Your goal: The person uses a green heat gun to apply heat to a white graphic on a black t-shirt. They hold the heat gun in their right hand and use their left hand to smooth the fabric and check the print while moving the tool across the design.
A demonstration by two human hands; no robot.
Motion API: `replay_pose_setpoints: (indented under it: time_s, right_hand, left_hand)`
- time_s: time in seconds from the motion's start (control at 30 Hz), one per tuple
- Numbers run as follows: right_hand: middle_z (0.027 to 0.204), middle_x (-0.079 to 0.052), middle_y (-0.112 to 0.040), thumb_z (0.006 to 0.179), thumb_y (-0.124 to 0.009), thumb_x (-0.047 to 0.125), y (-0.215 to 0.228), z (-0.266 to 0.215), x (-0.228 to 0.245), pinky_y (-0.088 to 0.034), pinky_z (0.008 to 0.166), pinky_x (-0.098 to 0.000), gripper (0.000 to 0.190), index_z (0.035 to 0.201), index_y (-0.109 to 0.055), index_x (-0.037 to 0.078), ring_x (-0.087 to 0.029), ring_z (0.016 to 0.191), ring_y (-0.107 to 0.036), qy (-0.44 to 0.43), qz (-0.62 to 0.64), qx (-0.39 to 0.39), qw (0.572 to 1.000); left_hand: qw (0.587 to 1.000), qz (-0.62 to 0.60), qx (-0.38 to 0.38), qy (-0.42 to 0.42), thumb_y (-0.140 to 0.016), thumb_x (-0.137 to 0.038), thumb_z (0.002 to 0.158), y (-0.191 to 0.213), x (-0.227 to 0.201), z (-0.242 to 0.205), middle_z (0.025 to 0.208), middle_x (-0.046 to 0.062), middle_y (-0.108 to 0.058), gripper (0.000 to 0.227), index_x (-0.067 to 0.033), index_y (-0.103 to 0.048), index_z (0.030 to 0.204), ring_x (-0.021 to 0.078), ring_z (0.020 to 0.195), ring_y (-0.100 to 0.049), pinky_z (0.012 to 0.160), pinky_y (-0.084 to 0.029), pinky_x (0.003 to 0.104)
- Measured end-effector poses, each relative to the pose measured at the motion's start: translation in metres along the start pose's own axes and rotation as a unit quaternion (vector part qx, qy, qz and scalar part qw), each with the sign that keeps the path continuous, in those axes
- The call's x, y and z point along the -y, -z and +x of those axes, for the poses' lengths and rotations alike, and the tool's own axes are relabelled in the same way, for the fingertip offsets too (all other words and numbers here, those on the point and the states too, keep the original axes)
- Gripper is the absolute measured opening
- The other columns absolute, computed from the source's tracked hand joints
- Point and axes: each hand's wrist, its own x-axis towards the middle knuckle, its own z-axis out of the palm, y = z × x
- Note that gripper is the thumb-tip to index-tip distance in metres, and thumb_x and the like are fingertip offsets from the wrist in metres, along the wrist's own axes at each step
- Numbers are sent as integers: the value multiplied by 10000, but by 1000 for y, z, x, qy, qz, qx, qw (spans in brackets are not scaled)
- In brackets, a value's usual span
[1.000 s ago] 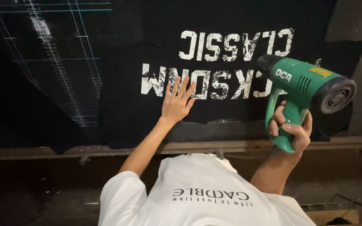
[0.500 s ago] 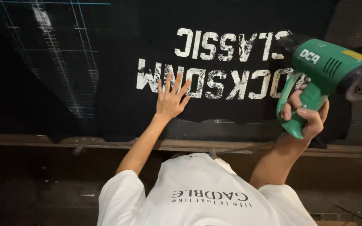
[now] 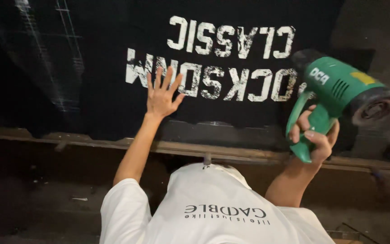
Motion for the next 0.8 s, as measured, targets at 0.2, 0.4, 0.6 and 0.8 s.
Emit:
replay_pose_setpoints:
  time_s: [0.2,0.4,0.6,0.8]
  right_hand:
    - [716,-121,-419,646,-652,-24,25,-21,15,-547,462,-377,673,1298,-509,-112,-290,413,-559,-57,-65,82,993]
    - [720,-156,-421,673,-671,-34,36,-56,19,-572,474,-399,672,1319,-506,-119,-310,411,-554,-71,-47,80,993]
    - [725,-141,-469,686,-697,-58,46,-85,14,-529,426,-377,644,1298,-513,-139,-283,410,-576,-106,-26,106,988]
    - [700,-181,-452,630,-706,-41,38,-117,13,-542,406,-416,710,1290,-488,-185,-312,376,-574,-101,-3,112,989]
  left_hand:
    - [994,-12,-110,-1,-585,-614,964,-11,-3,1,1669,65,-333,680,-312,-493,1565,368,1530,-233,1183,-87,645]
    - [992,-9,-128,-17,-605,-563,983,-2,-7,4,1652,114,-365,661,-234,-535,1552,394,1513,-273,1173,-112,657]
    - [991,-5,-129,-21,-556,-543,1040,-8,-5,2,1683,96,-285,642,-250,-457,1603,364,1538,-209,1189,-68,630]
    - [992,-24,-125,8,-468,-421,1108,-8,-14,-3,1694,77,-229,549,-255,-399,1628,338,1550,-168,1194,-65,610]
